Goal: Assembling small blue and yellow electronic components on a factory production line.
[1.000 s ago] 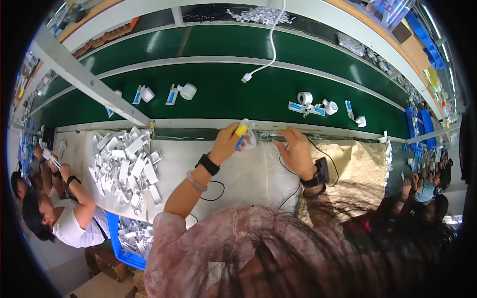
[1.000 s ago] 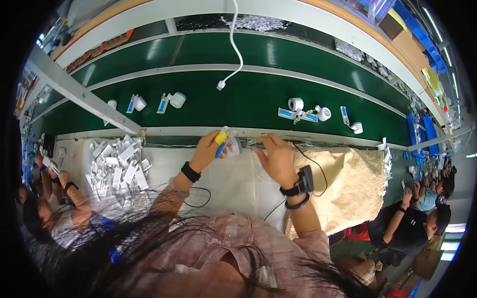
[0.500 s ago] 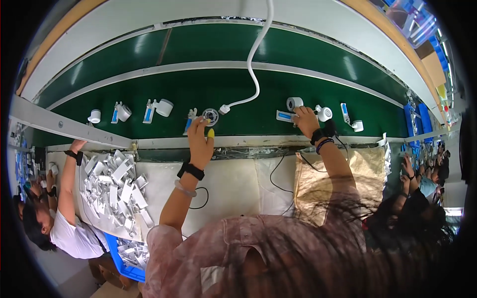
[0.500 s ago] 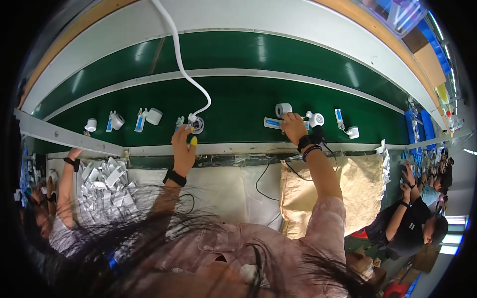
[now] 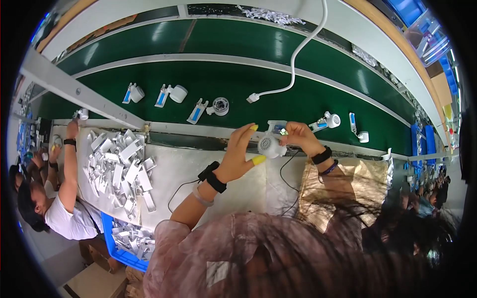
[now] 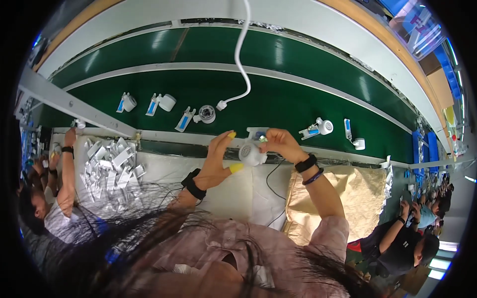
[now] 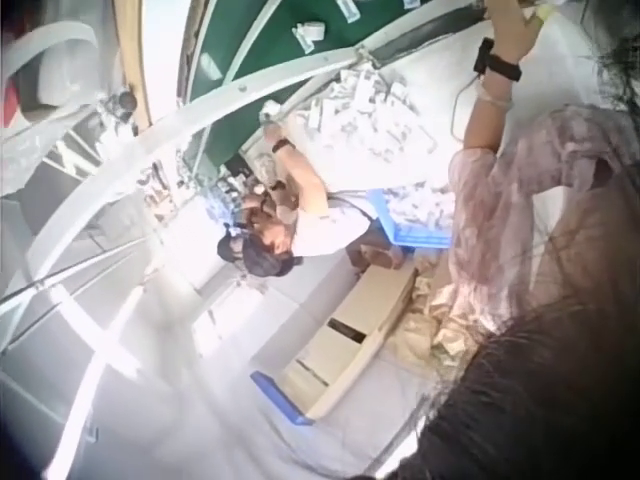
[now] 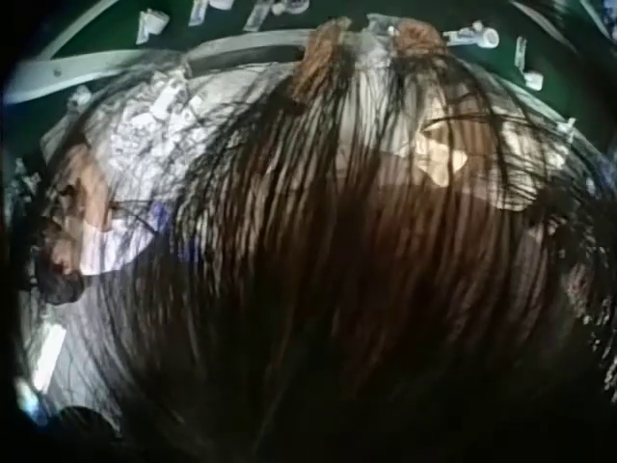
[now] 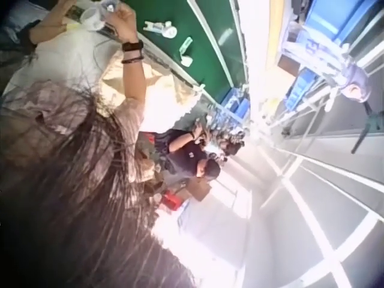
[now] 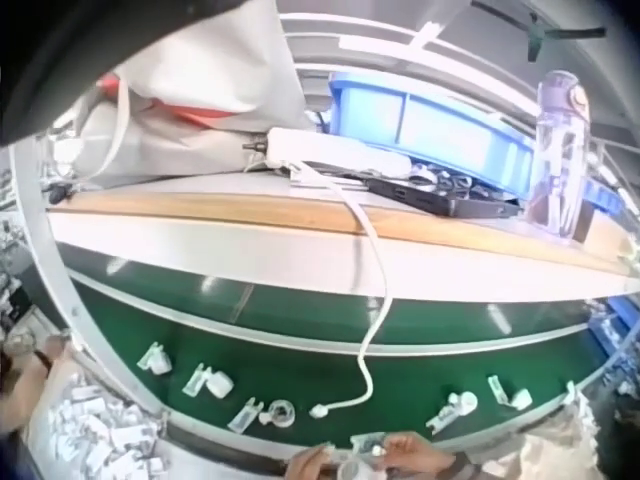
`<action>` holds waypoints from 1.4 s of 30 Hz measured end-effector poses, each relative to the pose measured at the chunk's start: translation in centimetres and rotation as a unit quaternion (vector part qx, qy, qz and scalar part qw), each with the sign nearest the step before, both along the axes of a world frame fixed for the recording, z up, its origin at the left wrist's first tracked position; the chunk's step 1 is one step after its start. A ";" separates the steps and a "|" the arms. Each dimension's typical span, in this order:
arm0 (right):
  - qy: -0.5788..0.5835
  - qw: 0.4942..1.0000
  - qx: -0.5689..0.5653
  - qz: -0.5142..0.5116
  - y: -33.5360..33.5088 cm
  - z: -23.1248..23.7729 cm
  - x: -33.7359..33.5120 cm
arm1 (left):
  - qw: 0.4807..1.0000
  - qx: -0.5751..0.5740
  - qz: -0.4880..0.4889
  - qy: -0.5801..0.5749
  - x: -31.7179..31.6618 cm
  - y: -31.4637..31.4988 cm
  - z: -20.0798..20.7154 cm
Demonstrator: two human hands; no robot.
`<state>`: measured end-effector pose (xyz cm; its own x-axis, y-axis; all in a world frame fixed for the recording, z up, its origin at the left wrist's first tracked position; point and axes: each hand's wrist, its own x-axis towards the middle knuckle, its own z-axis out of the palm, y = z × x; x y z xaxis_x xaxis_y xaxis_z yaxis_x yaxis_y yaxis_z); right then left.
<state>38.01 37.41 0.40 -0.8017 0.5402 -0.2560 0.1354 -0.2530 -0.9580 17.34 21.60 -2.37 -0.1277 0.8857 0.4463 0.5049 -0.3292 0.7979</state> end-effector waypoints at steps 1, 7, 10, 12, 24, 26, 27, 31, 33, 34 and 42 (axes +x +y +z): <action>0.003 0.999 0.024 0.021 -1.3 0.9 -0.6 | 0.999 -0.003 -0.027 -0.017 0.3 -0.5 1.0; 0.097 0.990 -0.077 0.071 -10.1 6.2 -3.6 | 0.937 -0.075 -0.200 -0.278 0.3 -4.6 1.3; 0.110 0.984 -0.088 0.108 -11.8 6.5 -3.4 | 0.892 -0.111 -0.259 -0.354 0.0 -6.6 1.7; 0.015 0.991 -0.009 0.133 -13.1 7.0 -3.0 | 0.921 -0.094 -0.221 -0.308 -0.2 -7.8 2.0; -0.132 0.880 0.456 0.023 -19.4 9.0 -1.6 | 0.905 -0.183 -0.172 -0.343 -1.4 -12.4 5.9; -0.097 0.790 0.602 -0.055 -20.4 8.0 -2.1 | 0.896 -0.158 -0.189 -0.370 -0.5 -12.4 6.0; -0.104 0.744 0.649 -0.118 -20.7 7.9 -2.3 | 0.901 -0.139 -0.175 -0.373 0.2 -12.4 6.1; -0.074 0.708 0.660 -0.239 -22.2 7.7 -2.6 | 0.870 -0.155 -0.173 -0.434 1.3 -12.7 6.6; -0.052 0.725 0.636 -0.259 -22.7 7.7 -2.3 | 0.867 -0.180 -0.165 -0.435 1.8 -12.6 6.9; -0.034 0.720 0.647 -0.249 -22.8 7.7 -2.3 | 0.863 -0.204 -0.155 -0.436 2.0 -12.5 7.0; -0.026 0.723 0.643 -0.252 -23.9 7.6 -2.4 | 0.879 -0.188 -0.174 -0.402 2.5 -13.3 7.1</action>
<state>35.65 13.54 7.97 -0.4271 0.5788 0.6947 0.3806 0.8119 -0.4426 19.84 8.26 4.74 0.0394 0.9992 0.0019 -0.3506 0.0120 0.9364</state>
